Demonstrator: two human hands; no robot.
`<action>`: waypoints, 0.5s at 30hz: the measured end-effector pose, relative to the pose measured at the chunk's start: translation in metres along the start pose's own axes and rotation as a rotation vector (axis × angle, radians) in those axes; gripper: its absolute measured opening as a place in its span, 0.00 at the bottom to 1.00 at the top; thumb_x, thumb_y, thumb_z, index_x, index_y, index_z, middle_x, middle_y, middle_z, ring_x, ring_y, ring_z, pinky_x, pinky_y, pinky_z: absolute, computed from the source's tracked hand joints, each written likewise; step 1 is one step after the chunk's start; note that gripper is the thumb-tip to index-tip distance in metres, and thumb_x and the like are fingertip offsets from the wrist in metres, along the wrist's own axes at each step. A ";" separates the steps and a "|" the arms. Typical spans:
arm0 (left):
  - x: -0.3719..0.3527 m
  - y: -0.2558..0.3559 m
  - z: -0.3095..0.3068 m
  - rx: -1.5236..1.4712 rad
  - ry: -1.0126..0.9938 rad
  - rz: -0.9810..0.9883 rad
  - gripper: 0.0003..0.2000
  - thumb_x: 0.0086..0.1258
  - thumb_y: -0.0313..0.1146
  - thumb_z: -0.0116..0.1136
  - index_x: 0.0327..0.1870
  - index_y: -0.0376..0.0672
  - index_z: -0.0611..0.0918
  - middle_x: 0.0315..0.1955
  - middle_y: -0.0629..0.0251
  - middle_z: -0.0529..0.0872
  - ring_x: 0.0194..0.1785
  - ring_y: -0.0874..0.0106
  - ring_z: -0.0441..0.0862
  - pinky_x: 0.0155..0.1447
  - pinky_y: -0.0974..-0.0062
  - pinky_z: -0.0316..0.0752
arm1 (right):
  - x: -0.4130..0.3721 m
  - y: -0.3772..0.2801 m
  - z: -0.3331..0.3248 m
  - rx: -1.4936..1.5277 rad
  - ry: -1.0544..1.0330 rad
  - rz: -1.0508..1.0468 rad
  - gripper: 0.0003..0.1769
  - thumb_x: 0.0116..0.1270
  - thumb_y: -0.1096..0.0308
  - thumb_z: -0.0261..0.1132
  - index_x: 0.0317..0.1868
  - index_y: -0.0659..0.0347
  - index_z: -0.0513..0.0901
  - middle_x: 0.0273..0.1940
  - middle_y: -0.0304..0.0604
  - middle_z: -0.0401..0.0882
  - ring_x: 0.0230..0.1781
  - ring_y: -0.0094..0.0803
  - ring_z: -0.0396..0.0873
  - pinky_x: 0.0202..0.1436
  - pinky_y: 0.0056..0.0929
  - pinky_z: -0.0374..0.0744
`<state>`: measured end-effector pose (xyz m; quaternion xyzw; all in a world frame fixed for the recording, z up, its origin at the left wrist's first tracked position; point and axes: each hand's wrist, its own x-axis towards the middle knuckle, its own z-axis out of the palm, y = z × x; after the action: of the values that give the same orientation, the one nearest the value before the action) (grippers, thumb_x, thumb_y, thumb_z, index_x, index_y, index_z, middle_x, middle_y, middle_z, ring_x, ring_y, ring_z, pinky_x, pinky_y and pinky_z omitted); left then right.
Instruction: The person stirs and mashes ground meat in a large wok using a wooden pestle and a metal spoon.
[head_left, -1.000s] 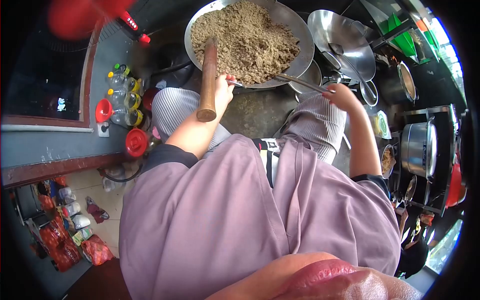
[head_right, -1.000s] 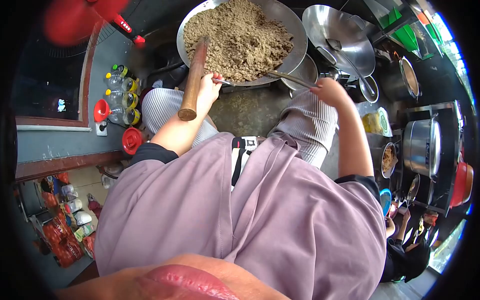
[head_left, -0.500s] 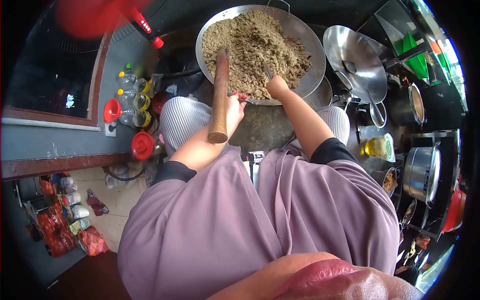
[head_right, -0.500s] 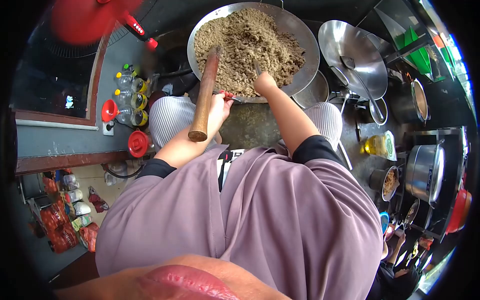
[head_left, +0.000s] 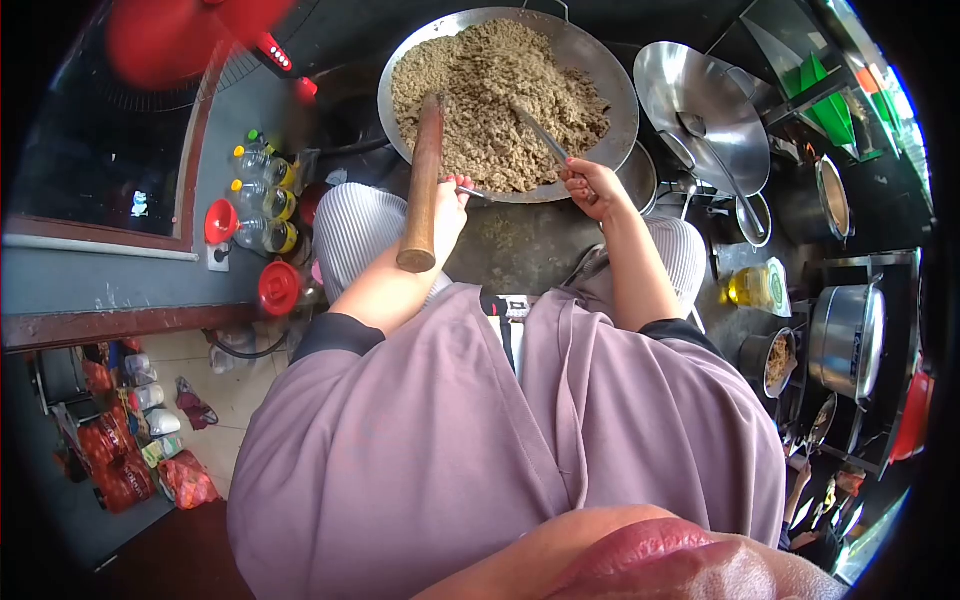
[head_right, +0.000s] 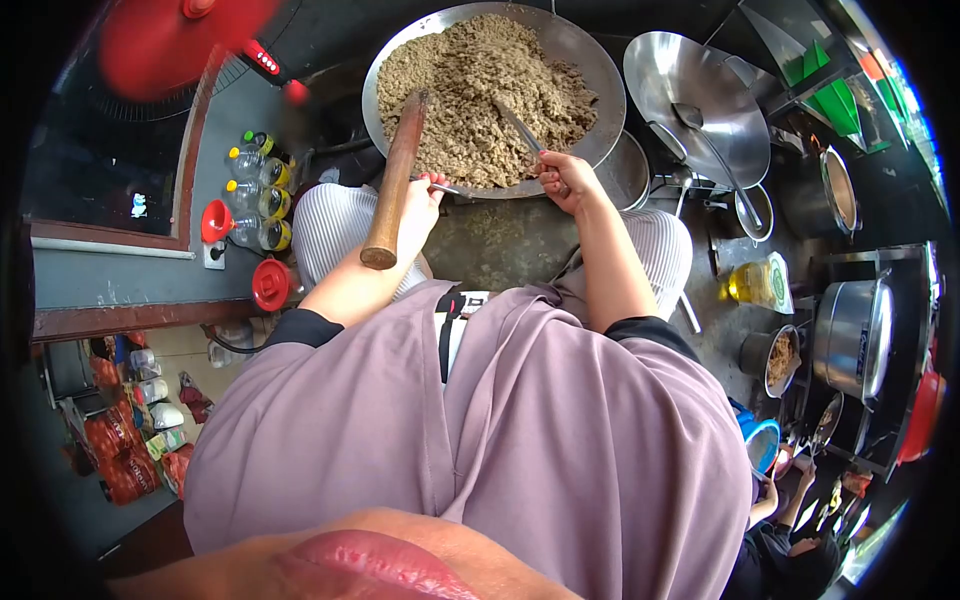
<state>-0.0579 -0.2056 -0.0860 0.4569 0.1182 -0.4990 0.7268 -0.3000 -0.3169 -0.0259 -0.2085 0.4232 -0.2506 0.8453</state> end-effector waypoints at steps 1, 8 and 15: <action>-0.001 0.001 0.001 0.012 -0.005 0.009 0.06 0.70 0.20 0.46 0.44 0.41 0.72 0.36 0.59 0.75 0.36 0.67 0.75 0.46 0.70 0.78 | -0.002 -0.002 -0.007 0.076 -0.039 0.021 0.06 0.73 0.71 0.57 0.37 0.62 0.69 0.29 0.39 0.69 0.17 0.14 0.62 0.15 0.13 0.62; -0.020 0.015 0.012 0.117 -0.050 0.094 0.09 0.70 0.22 0.45 0.48 0.43 0.72 0.36 0.61 0.74 0.33 0.70 0.74 0.41 0.74 0.76 | -0.019 -0.012 -0.044 0.383 -0.166 0.123 0.10 0.74 0.69 0.56 0.35 0.63 0.66 0.28 0.36 0.66 0.17 0.14 0.61 0.12 0.13 0.59; -0.036 0.028 0.022 0.202 -0.106 0.162 0.11 0.70 0.23 0.44 0.51 0.45 0.71 0.37 0.63 0.73 0.31 0.73 0.72 0.36 0.78 0.75 | -0.039 -0.009 -0.055 0.606 -0.234 0.160 0.13 0.76 0.65 0.54 0.35 0.64 0.65 0.27 0.35 0.62 0.17 0.14 0.61 0.12 0.14 0.60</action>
<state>-0.0582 -0.1980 -0.0361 0.5087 -0.0087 -0.4717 0.7202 -0.3675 -0.3084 -0.0283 0.0589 0.2446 -0.2722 0.9288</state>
